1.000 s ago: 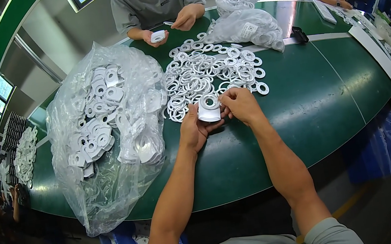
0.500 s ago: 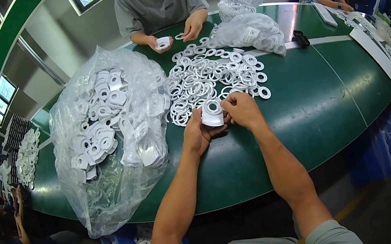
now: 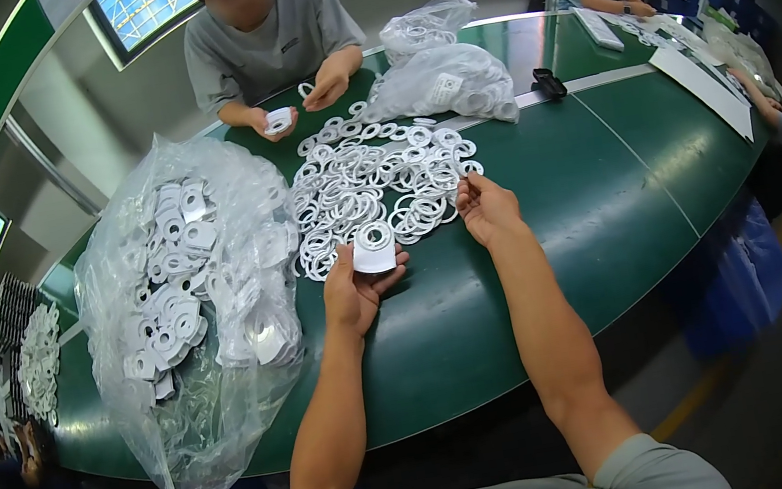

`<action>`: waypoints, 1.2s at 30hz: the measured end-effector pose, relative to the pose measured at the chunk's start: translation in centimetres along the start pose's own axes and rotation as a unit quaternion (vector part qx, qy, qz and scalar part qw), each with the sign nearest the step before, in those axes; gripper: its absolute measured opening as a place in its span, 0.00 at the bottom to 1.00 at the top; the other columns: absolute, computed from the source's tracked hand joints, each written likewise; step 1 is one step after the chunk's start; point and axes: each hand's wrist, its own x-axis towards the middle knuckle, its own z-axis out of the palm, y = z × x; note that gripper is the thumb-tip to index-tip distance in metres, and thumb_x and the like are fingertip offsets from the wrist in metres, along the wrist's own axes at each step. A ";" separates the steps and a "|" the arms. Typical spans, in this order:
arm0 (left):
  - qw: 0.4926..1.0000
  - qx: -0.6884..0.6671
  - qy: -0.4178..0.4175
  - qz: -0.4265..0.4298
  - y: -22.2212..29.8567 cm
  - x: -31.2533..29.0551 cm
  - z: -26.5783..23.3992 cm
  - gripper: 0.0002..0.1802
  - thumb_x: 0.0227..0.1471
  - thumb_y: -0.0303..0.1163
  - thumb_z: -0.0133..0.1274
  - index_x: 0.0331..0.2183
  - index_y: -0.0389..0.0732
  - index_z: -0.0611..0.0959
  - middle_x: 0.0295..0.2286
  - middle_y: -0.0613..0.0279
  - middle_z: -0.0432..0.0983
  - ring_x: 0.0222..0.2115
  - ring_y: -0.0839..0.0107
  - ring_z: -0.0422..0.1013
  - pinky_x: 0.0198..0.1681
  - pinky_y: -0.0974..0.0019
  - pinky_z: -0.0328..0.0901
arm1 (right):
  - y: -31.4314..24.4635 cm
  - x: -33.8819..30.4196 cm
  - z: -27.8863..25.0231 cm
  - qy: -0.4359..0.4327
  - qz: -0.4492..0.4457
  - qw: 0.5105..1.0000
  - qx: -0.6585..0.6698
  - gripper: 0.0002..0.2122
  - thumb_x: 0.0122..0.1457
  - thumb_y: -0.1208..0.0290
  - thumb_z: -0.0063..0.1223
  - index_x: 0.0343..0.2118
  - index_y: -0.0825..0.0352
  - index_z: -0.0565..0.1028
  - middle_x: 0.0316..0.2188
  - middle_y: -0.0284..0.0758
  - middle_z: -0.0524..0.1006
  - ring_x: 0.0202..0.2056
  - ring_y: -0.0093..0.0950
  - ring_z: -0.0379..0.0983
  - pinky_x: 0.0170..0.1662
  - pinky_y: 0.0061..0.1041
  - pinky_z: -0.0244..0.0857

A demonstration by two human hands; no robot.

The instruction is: Sorting and inspecting small white plastic parts on an assembly line workbench.

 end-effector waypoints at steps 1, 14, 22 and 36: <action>1.000 0.001 0.000 0.004 0.0 0.0 0.0 0.31 0.63 0.50 0.29 0.48 0.29 0.69 0.40 0.41 0.73 0.41 0.48 0.73 0.41 0.55 0.73 | -0.1 0.3 -0.2 0.004 -0.001 1.000 0.005 0.05 0.59 0.77 0.48 0.32 0.74 0.71 0.26 0.37 0.72 0.25 0.22 0.69 0.24 0.16 0.65; 1.000 -0.013 -0.013 0.001 -0.2 0.1 -0.2 0.29 0.63 0.48 0.29 0.50 0.31 0.67 0.41 0.42 0.73 0.41 0.49 0.73 0.40 0.55 0.74 | -0.9 0.4 -0.6 0.016 -0.014 1.000 0.014 0.05 0.59 0.78 0.49 0.34 0.75 0.71 0.27 0.36 0.72 0.25 0.20 0.68 0.24 0.14 0.65; 1.000 0.005 -0.009 0.006 -0.2 0.1 -0.1 0.32 0.63 0.51 0.28 0.48 0.30 0.69 0.40 0.42 0.74 0.41 0.51 0.74 0.41 0.57 0.73 | -0.9 0.8 -0.8 0.007 -0.016 1.000 0.002 0.04 0.60 0.77 0.47 0.33 0.74 0.70 0.26 0.37 0.71 0.24 0.22 0.68 0.24 0.17 0.66; 0.998 -0.034 -0.038 0.028 -0.3 -0.2 0.6 0.32 0.62 0.51 0.29 0.50 0.31 0.66 0.43 0.40 0.72 0.41 0.50 0.73 0.42 0.57 0.73 | 4.0 -1.7 0.9 -0.032 0.033 0.991 -0.125 0.05 0.60 0.73 0.48 0.30 0.70 0.72 0.23 0.32 0.72 0.22 0.20 0.68 0.24 0.17 0.65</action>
